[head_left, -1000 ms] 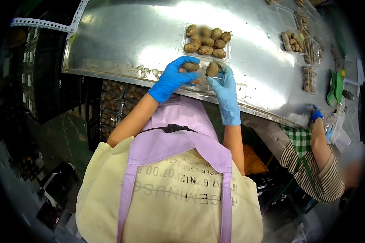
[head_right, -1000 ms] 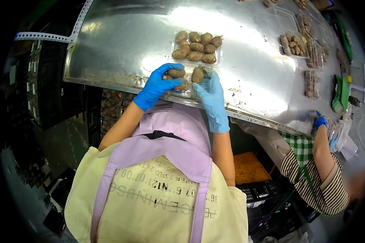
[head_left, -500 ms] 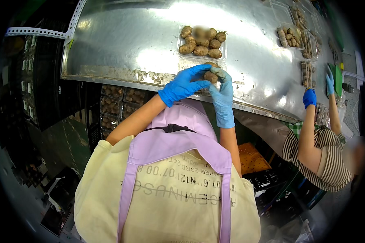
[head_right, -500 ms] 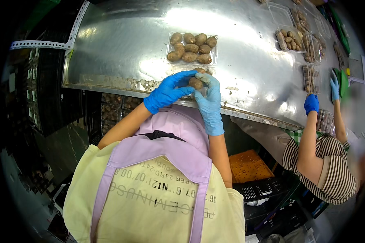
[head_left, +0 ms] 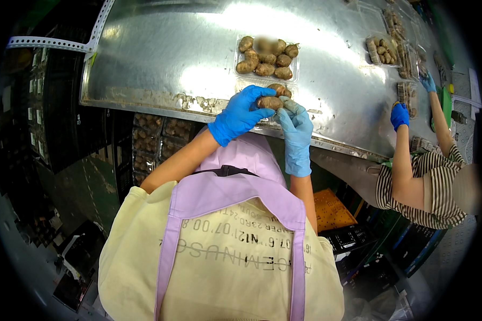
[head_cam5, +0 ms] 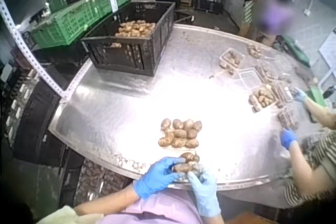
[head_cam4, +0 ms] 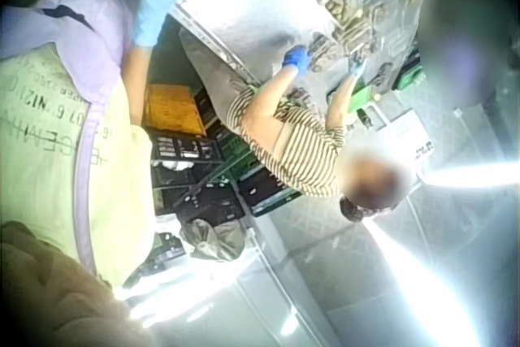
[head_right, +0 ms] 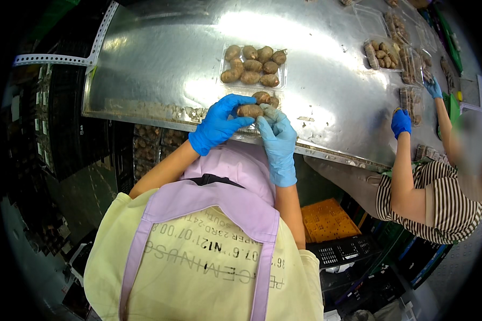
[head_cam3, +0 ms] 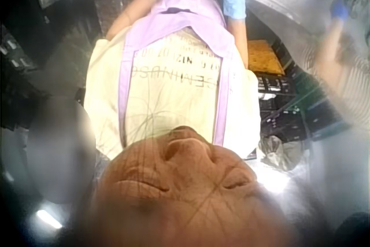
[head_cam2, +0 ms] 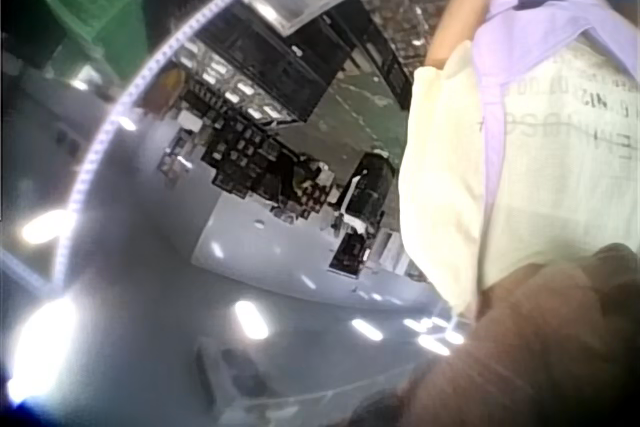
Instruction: The person sorts brown roots into clear plastic boxes by hand, closes the lids, and places the boxes onto a stainless steel table.
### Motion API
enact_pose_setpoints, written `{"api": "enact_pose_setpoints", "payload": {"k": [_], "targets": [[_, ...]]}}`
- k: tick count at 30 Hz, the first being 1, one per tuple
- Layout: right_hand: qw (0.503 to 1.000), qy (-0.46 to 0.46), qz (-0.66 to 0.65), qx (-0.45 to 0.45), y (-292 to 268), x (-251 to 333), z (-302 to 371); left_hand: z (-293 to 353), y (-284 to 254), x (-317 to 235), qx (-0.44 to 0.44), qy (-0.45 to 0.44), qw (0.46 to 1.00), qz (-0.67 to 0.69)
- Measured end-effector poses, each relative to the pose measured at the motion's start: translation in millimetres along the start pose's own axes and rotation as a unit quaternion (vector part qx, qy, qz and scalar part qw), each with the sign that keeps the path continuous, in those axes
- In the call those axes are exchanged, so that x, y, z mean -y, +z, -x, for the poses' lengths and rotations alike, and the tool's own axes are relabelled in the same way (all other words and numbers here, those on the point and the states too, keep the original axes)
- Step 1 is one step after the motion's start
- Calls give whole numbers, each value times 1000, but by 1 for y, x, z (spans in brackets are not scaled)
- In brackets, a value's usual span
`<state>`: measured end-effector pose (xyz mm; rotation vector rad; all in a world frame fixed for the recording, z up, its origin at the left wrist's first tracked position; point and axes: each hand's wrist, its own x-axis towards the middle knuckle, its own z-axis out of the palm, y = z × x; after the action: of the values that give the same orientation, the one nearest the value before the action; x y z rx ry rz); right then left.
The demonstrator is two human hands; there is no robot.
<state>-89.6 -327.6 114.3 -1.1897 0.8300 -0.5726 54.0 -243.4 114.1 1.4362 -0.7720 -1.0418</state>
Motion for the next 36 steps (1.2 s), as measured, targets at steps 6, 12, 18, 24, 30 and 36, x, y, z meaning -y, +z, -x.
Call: {"api": "enact_pose_setpoints", "payload": {"k": [6, 12, 18, 24, 30, 36], "targets": [[999, 9, 43, -13, -11, -7, 3, 1, 0, -9, 8, 46, 992, -114], [977, -77, 197, -9, -14, 0, 5, 4, 6, -17, 9, 21, 995, -99], [965, -149, 212, -35, -17, 1, 2, 1, 13, -13, -11, 55, 991, -120], [992, -16, 104, -63, -16, 6, 0, -3, 10, -23, 19, -43, 996, -78], [995, 75, -55, -39, -10, 26, 0, -7, 9, -2, 51, -113, 980, 158], [993, 77, -82, -36, -13, 35, 10, -10, 8, 1, 55, -71, 979, 180]]}}
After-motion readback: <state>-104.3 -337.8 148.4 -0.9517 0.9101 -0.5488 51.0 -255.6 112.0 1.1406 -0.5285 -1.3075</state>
